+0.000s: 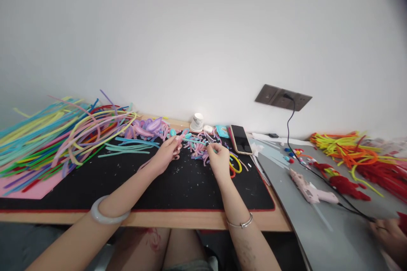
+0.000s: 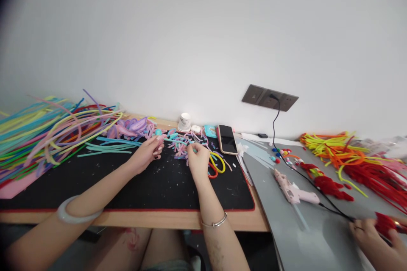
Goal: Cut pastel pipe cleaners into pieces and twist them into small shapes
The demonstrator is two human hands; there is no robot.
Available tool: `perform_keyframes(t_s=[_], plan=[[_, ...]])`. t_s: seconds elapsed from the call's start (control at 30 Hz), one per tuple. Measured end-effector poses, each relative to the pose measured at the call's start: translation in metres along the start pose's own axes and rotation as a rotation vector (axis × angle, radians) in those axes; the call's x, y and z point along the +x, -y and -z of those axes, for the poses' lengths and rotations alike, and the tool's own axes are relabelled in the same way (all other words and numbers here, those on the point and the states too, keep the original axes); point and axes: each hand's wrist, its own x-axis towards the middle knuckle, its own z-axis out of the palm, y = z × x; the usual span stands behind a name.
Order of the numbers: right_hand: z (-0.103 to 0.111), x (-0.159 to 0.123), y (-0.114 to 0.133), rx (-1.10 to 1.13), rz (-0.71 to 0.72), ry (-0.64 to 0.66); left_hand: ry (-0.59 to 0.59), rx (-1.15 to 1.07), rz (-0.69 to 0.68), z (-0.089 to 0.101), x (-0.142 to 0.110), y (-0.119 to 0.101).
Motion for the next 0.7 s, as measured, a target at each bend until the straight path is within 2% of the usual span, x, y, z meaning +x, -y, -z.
perform_keyframes(t_s=[0.37,0.53,0.7], plan=[[-0.0011,-0.0022,0.0008,0.020,-0.011,-0.037,0.037,0.021,-0.028,-0.0005,0.0001,0.0027],[-0.0037,-0.0035,0.0007,0.013,0.035,0.028,0.064,0.050,-0.034,-0.0003,0.0017,0.0052],[-0.0039,-0.0033,-0.0022,0.036,0.089,0.155,0.072,0.107,-0.072,-0.0009,0.0015,0.0033]])
